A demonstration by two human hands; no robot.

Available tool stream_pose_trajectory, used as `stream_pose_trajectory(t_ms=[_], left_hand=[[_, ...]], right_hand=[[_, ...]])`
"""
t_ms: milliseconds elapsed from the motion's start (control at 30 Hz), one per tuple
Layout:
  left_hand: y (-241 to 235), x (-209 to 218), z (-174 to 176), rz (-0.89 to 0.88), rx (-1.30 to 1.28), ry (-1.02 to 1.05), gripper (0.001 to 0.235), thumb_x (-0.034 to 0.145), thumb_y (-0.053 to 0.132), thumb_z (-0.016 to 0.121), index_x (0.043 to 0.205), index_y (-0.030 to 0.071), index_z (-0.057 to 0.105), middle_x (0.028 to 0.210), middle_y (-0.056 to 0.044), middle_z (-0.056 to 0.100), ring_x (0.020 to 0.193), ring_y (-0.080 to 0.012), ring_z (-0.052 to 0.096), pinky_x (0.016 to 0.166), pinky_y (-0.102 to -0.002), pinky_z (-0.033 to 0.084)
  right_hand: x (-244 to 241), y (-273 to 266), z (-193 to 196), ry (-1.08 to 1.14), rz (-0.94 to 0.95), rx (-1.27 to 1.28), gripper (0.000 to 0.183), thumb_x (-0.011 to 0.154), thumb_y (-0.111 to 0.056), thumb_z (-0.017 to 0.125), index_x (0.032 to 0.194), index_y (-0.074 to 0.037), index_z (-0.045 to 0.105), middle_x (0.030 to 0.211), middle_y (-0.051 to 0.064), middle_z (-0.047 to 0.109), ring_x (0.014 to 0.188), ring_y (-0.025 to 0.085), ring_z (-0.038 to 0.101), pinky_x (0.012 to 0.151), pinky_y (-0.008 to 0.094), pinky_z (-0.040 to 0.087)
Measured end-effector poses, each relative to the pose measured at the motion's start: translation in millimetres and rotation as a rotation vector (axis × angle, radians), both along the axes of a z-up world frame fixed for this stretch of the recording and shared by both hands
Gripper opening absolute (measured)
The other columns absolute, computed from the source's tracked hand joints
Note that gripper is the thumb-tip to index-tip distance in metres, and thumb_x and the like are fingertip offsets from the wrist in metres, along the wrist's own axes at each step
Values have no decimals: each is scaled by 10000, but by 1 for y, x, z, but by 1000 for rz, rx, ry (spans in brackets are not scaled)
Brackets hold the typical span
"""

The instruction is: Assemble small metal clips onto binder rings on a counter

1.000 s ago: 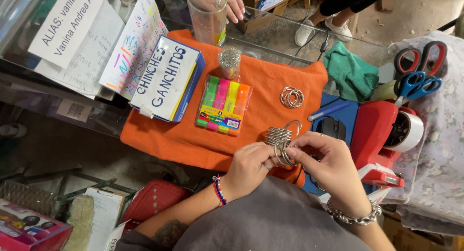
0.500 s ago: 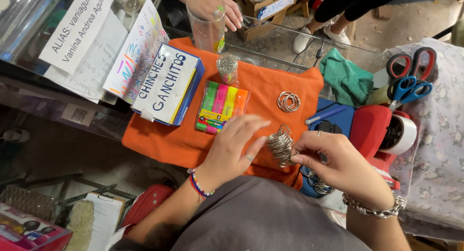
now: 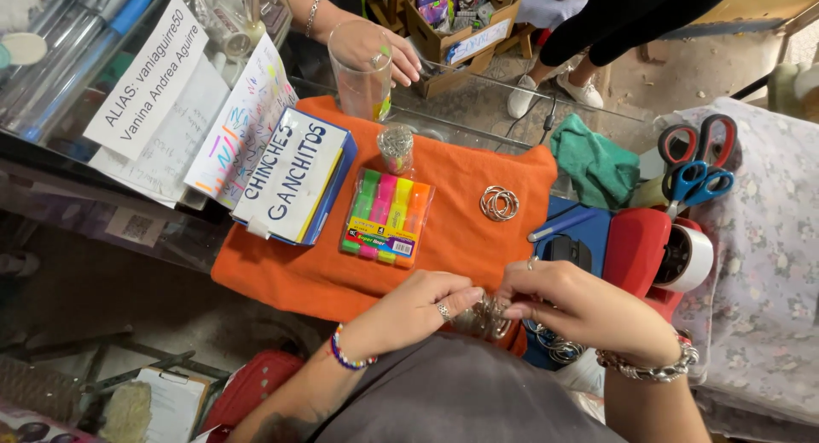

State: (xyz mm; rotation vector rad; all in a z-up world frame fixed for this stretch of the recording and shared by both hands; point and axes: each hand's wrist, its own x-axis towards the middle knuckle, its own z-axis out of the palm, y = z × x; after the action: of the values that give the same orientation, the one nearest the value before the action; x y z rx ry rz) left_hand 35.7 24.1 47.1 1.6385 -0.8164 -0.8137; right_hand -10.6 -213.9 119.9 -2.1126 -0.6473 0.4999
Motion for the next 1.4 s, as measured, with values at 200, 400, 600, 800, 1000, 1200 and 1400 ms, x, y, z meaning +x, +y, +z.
stream_pose_trajectory(t_ms=[200,400,600,800,1000,1200,1400], left_hand=[[10,-10,-6,332,-21,-9,546,1056,381,559,633,156,296,604,54,285,577,-85,295,569,-289,244],[18,-10,-13,440,-33,-78,555,1044,344,604,645,158,266,614,55,259,594,-92,267,560,-307,222],[18,-13,-14,417,14,-54,543,1049,337,601,633,160,300,594,58,285,578,-89,284,557,-307,225],[23,-13,-11,445,8,-14,549,1047,328,619,634,156,303,602,59,288,587,-87,274,562,-296,232],[26,-12,-15,482,-17,-20,535,1054,310,613,635,144,324,606,51,311,591,-97,293,560,-300,238],[23,-12,-13,466,-50,-41,522,1085,304,552,665,146,286,632,51,273,605,-99,275,567,-308,219],[15,-12,-9,414,62,-57,522,1075,382,524,648,142,345,617,40,317,595,-113,334,571,-334,251]], right_hand=[[24,-2,-68,-265,-654,-313,106,916,-134,683,1006,-108,733,866,44,695,761,231,625,763,358,460],[44,11,-106,-284,-721,-426,225,942,-235,693,1087,-88,604,1061,86,545,872,347,625,717,458,503],[62,16,-112,-258,-751,-571,160,782,-210,661,848,-85,587,893,64,521,700,330,586,548,451,464],[68,18,-109,-203,-734,-691,150,758,-178,622,767,-56,536,896,95,510,687,392,555,538,506,459],[65,7,-100,-296,-678,-532,90,875,-137,660,845,-52,650,1006,70,519,614,321,567,551,436,475],[43,1,-70,-175,-829,-208,191,865,-228,802,792,-83,704,781,-10,657,654,126,538,648,292,434],[7,28,-41,-93,-856,54,185,873,-160,806,748,-92,689,685,-32,605,620,63,457,572,226,369]])
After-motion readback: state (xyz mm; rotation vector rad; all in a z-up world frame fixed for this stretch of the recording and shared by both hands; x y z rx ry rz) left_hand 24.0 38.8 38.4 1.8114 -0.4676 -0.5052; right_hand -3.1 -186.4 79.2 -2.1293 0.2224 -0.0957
